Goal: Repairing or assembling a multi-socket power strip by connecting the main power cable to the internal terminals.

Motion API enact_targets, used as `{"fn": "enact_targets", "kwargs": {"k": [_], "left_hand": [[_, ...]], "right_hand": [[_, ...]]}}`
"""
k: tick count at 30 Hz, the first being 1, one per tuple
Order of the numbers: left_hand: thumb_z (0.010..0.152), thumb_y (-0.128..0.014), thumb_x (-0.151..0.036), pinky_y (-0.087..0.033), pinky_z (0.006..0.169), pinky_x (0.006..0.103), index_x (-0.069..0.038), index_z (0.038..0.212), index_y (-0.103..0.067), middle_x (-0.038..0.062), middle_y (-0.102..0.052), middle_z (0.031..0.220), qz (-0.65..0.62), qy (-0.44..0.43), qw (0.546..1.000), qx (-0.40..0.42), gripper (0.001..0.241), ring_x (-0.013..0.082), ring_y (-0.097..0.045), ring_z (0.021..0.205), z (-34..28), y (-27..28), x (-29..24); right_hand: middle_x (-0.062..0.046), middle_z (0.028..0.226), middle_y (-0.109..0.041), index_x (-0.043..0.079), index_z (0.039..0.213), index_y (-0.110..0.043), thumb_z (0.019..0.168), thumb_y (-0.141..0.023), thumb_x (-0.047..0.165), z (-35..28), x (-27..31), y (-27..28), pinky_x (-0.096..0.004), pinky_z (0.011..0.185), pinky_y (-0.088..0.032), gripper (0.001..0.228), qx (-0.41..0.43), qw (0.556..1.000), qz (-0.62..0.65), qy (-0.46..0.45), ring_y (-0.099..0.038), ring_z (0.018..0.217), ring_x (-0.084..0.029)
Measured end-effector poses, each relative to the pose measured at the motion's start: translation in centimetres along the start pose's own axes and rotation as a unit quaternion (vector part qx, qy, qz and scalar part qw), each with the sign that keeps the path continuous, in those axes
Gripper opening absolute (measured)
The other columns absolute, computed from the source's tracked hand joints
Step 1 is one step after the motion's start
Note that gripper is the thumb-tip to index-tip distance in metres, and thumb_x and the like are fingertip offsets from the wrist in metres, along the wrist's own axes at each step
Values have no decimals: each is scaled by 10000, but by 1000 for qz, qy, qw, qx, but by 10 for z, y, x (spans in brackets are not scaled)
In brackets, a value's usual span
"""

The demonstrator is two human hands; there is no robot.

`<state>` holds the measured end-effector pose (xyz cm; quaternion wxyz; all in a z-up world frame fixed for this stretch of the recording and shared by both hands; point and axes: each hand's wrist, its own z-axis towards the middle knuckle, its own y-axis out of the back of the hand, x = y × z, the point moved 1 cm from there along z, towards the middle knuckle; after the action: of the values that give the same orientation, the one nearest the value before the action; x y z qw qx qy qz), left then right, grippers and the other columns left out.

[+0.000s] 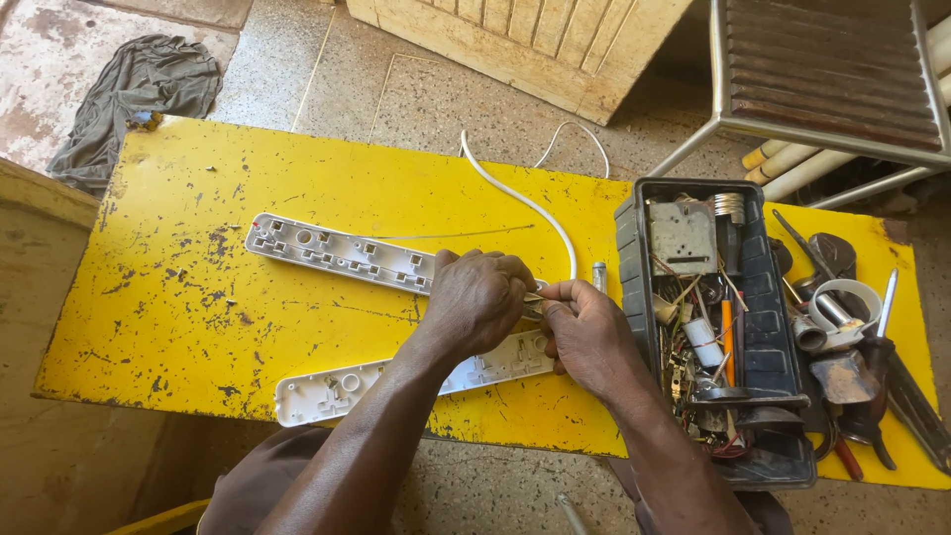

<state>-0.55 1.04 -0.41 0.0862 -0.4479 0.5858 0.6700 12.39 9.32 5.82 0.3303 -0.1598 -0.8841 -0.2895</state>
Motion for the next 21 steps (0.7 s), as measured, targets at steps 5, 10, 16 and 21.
{"fn": "enact_targets", "kwargs": {"k": [5,10,16,21], "left_hand": [[912,-540,-133,-433,914,483,-185,1012,-864,71,-775,811,25,9,1000,5,343,278,-756,880,4,-5,0],[906,-513,-159,-413,908,465,-201,1001,-858,39,-765,778,36,11,999,7,361,253,-749,853,7,-7,-2],[917,-568,-118,-427,895,526,-146,1009,-866,118,-774,813,18,14,1000,9,313,321,-751,876,7,-4,-5],[930,-535,-168,-410,916,489,-164,1020,-856,75,-760,778,34,24,999,18,333,292,-749,863,7,-2,-8]], "right_hand": [[-168,918,-727,28,1327,-695,1060,-611,182,1,-2,-2,-358,756,-640,319,-6,1000,10,-1,-715,798,-234],[-164,906,-681,9,1329,-676,1065,-569,154,-4,0,-3,-341,726,-634,319,-13,1000,28,-4,-685,778,-216],[-167,923,-683,16,1337,-666,1074,-556,153,1,-4,-4,-345,728,-641,317,-16,999,41,-9,-693,785,-221],[-165,847,-660,6,1317,-675,1068,-540,132,3,-8,-5,-343,660,-637,310,-23,998,50,3,-688,726,-228]]}}
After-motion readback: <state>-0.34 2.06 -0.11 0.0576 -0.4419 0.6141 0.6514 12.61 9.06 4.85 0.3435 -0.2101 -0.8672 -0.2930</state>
